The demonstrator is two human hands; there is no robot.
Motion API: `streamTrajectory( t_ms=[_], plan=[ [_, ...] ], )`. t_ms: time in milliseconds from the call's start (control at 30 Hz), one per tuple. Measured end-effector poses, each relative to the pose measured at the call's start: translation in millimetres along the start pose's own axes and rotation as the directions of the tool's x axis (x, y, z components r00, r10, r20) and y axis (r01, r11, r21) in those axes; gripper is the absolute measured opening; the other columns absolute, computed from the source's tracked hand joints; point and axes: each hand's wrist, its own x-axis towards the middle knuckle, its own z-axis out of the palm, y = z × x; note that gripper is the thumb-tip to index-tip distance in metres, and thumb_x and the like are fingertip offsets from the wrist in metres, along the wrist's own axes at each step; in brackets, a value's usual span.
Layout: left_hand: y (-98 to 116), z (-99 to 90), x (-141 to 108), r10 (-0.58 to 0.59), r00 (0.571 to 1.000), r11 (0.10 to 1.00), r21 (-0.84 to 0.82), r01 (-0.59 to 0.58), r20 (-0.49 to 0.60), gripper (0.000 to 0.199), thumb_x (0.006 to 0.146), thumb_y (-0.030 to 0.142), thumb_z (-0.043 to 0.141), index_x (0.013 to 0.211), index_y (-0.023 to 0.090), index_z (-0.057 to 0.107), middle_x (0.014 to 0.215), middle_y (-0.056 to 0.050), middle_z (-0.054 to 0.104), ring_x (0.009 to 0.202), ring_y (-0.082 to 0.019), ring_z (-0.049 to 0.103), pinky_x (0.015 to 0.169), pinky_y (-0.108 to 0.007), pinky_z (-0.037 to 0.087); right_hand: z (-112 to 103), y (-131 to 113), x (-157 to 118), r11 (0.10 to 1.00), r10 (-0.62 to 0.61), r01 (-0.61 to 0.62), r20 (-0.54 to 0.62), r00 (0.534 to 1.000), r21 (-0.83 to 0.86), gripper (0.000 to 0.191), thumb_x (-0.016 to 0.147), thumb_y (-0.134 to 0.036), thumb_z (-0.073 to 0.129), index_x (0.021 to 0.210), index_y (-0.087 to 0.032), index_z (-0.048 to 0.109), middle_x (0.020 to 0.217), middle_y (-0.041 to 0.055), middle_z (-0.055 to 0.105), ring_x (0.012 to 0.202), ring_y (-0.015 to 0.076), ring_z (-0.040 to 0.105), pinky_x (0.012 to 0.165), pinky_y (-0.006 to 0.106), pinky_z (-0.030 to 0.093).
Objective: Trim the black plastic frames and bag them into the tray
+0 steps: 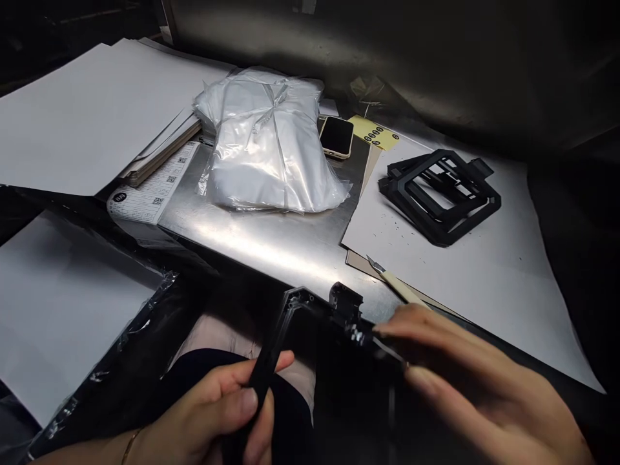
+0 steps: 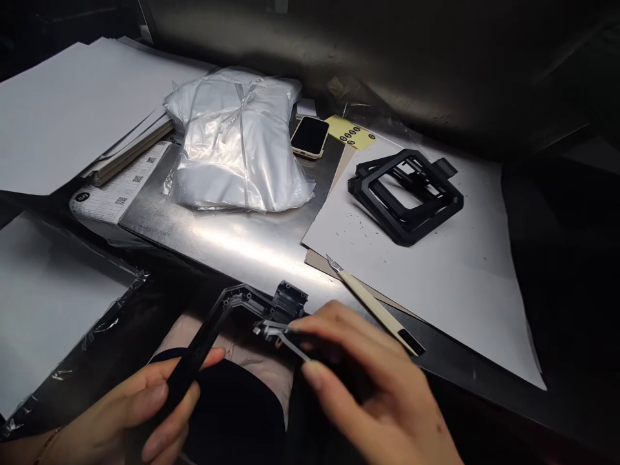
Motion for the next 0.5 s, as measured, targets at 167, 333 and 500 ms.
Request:
streamTrajectory(
  t_ms=[167,333,500],
  plan=[
    [3,-3.2,-6,0.051,0.998,0.999,-0.016,-0.052,-0.047,0.035,0.075,0.031,0.057,0.108,0.019,0.058,0.050,0.004,0.049,0.043,-0.005,0.050,0.044,-0.015,0.037,12,54,-1,0.906,0.085,-0.202,-0.308,0.947,-0.371,0.025,0.079,-0.031,0.048,0.100,-0.019,0.055,0.084,0.0051,0.054,0.070,0.0166,0.051,0.059,0.029,0.044],
    [3,-5.2,-9,0.087,0.994,0.995,-0.039,-0.090,-0.073,0.035,0.069,0.033,0.063,0.103,0.022,0.062,0.048,0.004,0.050,0.041,-0.003,0.048,0.045,-0.014,0.038,27,89,2,0.823,0.101,-0.274,-0.345,0.933,-0.498,0.036,0.078,-0.030,0.045,0.106,-0.011,0.055,0.099,0.0142,0.049,0.087,0.0260,0.044,0.075,0.044,0.038],
    [-1,-8.6,-15,0.184,0.978,0.983,-0.007,-0.185,-0.095,0.041,0.063,0.033,0.068,0.103,0.024,0.061,0.048,0.004,0.053,0.041,-0.003,0.047,0.045,-0.015,0.037,25,95,15,0.823,0.156,-0.345,-0.405,0.901,-0.451,0.030,0.076,-0.028,0.046,0.101,-0.014,0.056,0.102,0.0121,0.049,0.093,0.0277,0.043,0.079,0.052,0.032]
  ],
)
